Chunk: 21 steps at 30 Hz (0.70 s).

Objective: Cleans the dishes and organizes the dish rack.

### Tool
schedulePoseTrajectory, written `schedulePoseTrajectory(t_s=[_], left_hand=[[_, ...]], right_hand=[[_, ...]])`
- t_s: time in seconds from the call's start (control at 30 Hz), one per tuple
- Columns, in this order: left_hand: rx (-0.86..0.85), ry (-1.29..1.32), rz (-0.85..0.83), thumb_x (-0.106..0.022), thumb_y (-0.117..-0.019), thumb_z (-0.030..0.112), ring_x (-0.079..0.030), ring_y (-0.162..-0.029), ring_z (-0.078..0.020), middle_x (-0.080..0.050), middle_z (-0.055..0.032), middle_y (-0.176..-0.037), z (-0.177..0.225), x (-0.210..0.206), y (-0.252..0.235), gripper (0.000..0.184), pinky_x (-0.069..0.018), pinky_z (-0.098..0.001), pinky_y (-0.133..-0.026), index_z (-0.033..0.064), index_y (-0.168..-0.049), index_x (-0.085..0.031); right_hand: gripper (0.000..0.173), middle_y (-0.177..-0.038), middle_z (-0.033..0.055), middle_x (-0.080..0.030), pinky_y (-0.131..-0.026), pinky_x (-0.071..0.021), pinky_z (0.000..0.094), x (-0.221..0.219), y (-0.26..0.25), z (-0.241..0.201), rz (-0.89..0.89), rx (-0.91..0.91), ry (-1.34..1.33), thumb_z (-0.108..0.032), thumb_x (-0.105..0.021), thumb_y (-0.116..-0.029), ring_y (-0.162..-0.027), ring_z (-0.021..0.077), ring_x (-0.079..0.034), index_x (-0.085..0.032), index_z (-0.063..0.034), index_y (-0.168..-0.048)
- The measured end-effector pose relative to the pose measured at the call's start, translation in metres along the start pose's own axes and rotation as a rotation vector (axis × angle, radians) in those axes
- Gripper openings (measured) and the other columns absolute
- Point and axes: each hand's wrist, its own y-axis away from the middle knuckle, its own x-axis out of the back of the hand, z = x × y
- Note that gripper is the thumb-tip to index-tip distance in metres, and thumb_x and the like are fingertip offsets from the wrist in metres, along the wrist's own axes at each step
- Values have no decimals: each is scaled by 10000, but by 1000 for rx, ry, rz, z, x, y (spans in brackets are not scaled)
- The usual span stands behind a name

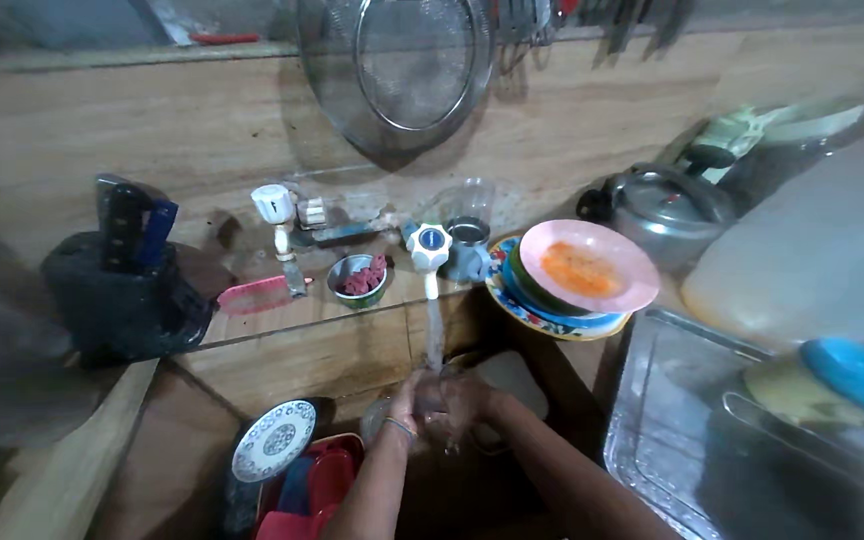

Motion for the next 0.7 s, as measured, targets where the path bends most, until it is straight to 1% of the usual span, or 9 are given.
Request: schedulePoseTrajectory(t_s=[0.07, 0.17, 0.27, 0.33, 0.37, 0.4, 0.5, 0.6, 0.7], left_hand=[[-198, 114, 0, -463, -1071, 264, -630, -634, -171, -652, -94, -797, -3, -1, -7, 285, -544, -327, -544, 30, -1119, -618], [-372, 164, 137, -439, -1090, 303, -579, -572, -133, -628, -76, -770, -2, -7, -13, 323, -493, -281, -484, 38, -1139, -618], [-195, 313, 180, -378, -1091, 410, -609, -675, -196, -615, -114, -853, 0, -15, -8, 407, -527, -352, -552, 49, -1138, -560], [-105, 400, 212, -340, -1102, 418, -604, -718, -223, -597, -138, -906, -1, -19, 1, 435, -530, -370, -574, 39, -1194, -534], [-66, 392, 200, -323, -1105, 421, -609, -730, -231, -603, -145, -918, 0, -20, 7, 446, -534, -370, -586, 41, -1205, -534], [-31, 347, 186, -315, -1106, 420, -615, -703, -227, -612, -142, -887, 0, -22, 11, 443, -534, -359, -568, 46, -1174, -543], [55, 236, 129, -341, -1101, 428, -646, -780, -265, -639, -169, -974, 0, -19, 20, 445, -562, -388, -635, 57, -1225, -551], [42, 318, 106, -410, -1069, 450, -677, -885, -323, -653, -201, -1081, 0, -14, 20, 464, -588, -470, -706, 72, -1306, -536], [-23, 337, 138, -397, -1079, 376, -653, -756, -265, -640, -154, -933, 1, -14, 22, 364, -569, -410, -623, 59, -1163, -554]], right_hand=[[505, -1324, 197, -631, -1082, -469, 458, 0, 2, -3, 170, -38, -576, -159, -715, -944, -1238, 276, -603, -564, 5, -1398], [348, -1114, 128, -675, -832, -545, 385, -2, -2, -8, 374, -166, -1241, -243, -585, -1048, -973, 203, -657, -561, -35, -1326], [375, -1313, 130, -652, -1060, -488, 439, -7, -4, -9, 641, -189, -720, -206, -696, -957, -1241, 237, -601, -664, -52, -1298], [435, -1535, 189, -470, -1188, -322, 553, -9, -2, -8, 788, -214, -498, -281, -753, -917, -1455, 381, -377, -697, -72, -1293], [524, -1599, 218, -364, -1189, -329, 556, -10, -3, -4, 827, -219, -527, -297, -784, -891, -1483, 410, -325, -651, -80, -1348], [641, -1609, 224, -330, -1152, -392, 532, -11, -6, 1, 831, -214, -612, -305, -818, -857, -1460, 395, -365, -579, -87, -1410], [807, -1368, 207, -580, -990, -536, 485, -16, -16, 17, 729, -144, -881, -256, -878, -785, -1194, 309, -618, -482, -78, -1466], [809, -1313, 198, -600, -976, -532, 485, -14, -13, 12, 723, -138, -875, -252, -897, -754, -1157, 300, -618, -510, -57, -1438], [819, -1424, 203, -546, -1052, -497, 495, -17, -16, 2, 757, -113, -854, -277, -895, -768, -1266, 310, -574, -509, -64, -1458]])
